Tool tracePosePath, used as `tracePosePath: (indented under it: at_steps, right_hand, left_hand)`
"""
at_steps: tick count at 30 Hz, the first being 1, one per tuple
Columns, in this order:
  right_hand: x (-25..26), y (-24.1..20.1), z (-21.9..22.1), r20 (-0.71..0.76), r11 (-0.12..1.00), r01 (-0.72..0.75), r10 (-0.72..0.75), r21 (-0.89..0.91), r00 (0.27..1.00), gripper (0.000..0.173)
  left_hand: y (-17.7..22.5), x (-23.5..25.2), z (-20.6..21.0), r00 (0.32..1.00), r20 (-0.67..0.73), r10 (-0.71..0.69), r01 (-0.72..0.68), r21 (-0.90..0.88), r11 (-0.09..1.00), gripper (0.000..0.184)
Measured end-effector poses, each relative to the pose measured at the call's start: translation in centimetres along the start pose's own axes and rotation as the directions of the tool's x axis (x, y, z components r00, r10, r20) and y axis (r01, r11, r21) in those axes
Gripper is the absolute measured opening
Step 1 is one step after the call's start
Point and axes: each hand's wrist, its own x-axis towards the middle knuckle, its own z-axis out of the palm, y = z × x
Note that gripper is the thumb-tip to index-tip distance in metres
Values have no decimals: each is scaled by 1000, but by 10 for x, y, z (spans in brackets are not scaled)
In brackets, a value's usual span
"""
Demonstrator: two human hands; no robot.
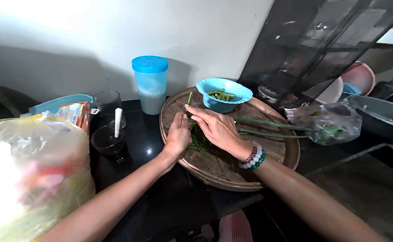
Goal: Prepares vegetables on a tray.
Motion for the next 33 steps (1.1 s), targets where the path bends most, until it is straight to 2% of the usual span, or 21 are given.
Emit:
tracePosePath:
  at_steps: [11,14,16,18,22,26,29,33]
  right_hand:
    - [5,7,-6,-9,996,-71,70,-60,997,38]
    - [5,17,-17,37,988,-155,155,-2,987,38]
    - [1,28,-18,11,985,-163,162,57,987,38]
    - [1,32,-20,22,978,-184,183,94,983,38]
    - [11,36,-28,101,940,-317,306,129,947,39]
    - [0,32,-33,22,963,-193,192,189,981,40]
    - [4,24,-21,47,993,-85,81,84,996,39]
    - [1,24,-18,73,996,-81,79,22,994,38]
  left_hand:
    - [4,-6,7,998,38,-44,46,-31,998,30]
    - [6,-15,12,993,59,-106,109,-49,993,33]
    - [7,-18,15,989,67,-135,139,-46,989,34]
    - [7,-18,15,989,62,-138,141,-53,989,35]
    - [6,-21,16,989,71,-129,134,-71,988,36]
    - [5,-18,12,991,57,-125,129,-74,989,37]
    - [1,-14,11,997,41,-73,73,2,997,35]
    - [-4,-14,11,998,42,-41,38,72,997,33]
